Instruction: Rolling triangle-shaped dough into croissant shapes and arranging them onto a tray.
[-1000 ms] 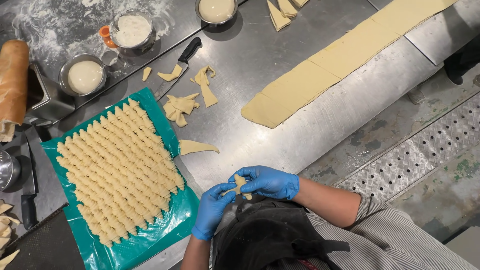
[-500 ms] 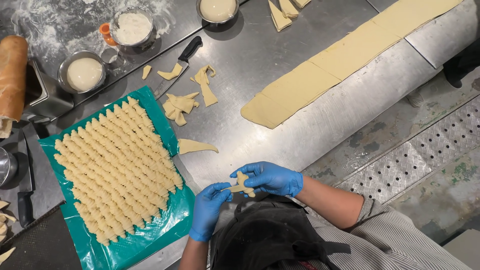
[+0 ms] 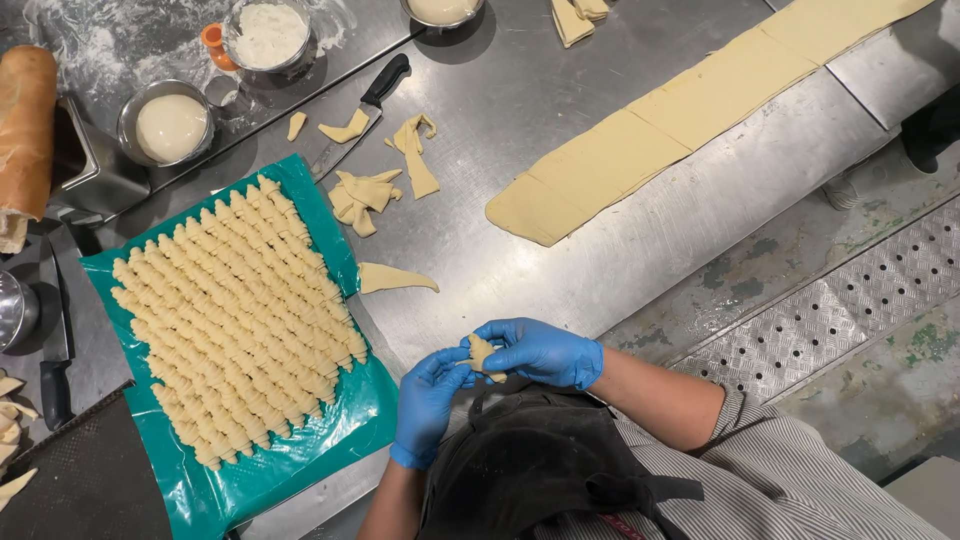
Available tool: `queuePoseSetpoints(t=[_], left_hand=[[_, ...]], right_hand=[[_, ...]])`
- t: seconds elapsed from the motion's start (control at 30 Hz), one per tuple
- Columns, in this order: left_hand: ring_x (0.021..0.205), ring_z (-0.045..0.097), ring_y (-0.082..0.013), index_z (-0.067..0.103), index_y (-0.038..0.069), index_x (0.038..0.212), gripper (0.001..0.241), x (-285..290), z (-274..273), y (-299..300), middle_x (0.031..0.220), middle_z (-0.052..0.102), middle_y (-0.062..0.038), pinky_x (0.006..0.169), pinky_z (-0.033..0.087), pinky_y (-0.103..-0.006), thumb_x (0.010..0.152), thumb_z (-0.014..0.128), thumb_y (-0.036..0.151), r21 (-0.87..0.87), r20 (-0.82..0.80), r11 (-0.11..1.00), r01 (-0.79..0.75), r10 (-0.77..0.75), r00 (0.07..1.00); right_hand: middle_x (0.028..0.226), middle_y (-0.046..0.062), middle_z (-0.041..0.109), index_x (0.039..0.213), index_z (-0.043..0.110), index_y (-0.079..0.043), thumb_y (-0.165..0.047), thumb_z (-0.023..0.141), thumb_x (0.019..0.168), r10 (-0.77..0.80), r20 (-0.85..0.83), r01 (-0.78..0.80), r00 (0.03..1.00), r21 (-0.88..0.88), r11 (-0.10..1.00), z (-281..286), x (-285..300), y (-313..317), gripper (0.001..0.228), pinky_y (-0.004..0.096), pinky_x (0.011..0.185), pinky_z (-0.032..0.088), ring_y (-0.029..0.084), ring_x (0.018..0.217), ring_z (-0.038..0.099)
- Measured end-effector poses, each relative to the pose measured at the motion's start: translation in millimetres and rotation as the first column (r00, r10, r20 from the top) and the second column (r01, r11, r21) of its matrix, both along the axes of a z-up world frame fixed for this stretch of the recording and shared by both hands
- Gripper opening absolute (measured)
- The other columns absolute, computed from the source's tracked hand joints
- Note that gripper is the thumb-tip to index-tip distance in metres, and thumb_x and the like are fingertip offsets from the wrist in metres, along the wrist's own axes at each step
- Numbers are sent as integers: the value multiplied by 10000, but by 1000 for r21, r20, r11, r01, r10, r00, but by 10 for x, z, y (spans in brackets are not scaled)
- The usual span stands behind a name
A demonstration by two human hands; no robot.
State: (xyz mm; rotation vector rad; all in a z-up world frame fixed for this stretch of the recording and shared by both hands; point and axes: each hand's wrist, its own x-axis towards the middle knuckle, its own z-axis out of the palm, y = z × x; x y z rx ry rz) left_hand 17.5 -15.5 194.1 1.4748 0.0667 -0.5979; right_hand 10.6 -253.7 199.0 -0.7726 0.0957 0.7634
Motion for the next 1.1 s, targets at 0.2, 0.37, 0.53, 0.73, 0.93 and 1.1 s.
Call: queuePoseSetpoints(t=[0.2, 0.37, 0.53, 0.73, 0.93, 1.1], left_hand=[[845, 701, -147, 730, -61, 1135, 231, -10, -168, 93, 945, 757, -110, 769, 568, -278, 939, 705, 59, 6, 60, 999, -31, 31, 998], [854, 708, -143, 742, -25, 1159, 238, -12, -201, 41, 938, 773, -96, 786, 577, -268, 966, 659, 86, 23, 84, 1000, 2, -4, 996], [877, 624, -116, 555, -17, 1230, 353, 36, -441, 148, 1053, 652, -67, 809, 561, -286, 932, 720, 76, -55, 159, 998, 17, -8, 987], [840, 602, -109, 586, 34, 1285, 358, 38, -302, 322, 1048, 690, -54, 730, 480, -273, 960, 644, 170, 96, 54, 991, -97, 92, 994], [839, 604, -108, 606, 40, 1308, 348, -57, -516, 700, 1066, 700, -33, 753, 479, -260, 995, 605, 193, 56, -9, 986, -159, 160, 987], [833, 607, -108, 610, 49, 1287, 342, -4, -393, 954, 1061, 720, -31, 783, 504, -277, 995, 594, 226, 48, -64, 987, -154, 157, 986]], right_hand=[[1267, 178, 668, 1412, 524, 72, -69, 709, 914, -32, -11, 32, 999, -10, 999, -161, 9, -35, 549, 328, 984, 553, 221, 1121, 676], [1259, 193, 677, 1425, 515, 110, -74, 710, 941, -56, 12, 55, 998, 59, 997, -166, -16, 29, 554, 326, 999, 547, 232, 1133, 675], [1226, 198, 702, 1399, 529, 109, -67, 689, 933, 1, -33, 1, 999, 38, 999, -102, -21, 90, 524, 307, 963, 589, 226, 1091, 714], [1225, 151, 697, 1405, 562, 63, -86, 681, 961, -19, -30, 20, 999, 26, 999, -310, 63, 138, 484, 332, 938, 570, 208, 1069, 695], [1210, 147, 698, 1350, 590, 44, -139, 675, 963, -58, 46, 59, 997, -33, 998, -291, 295, 336, 437, 380, 975, 558, 223, 1087, 687], [1213, 140, 691, 1344, 600, 36, -152, 683, 959, -119, 21, 120, 993, -30, 992, -268, 314, 657, 436, 367, 989, 540, 218, 1097, 677]])
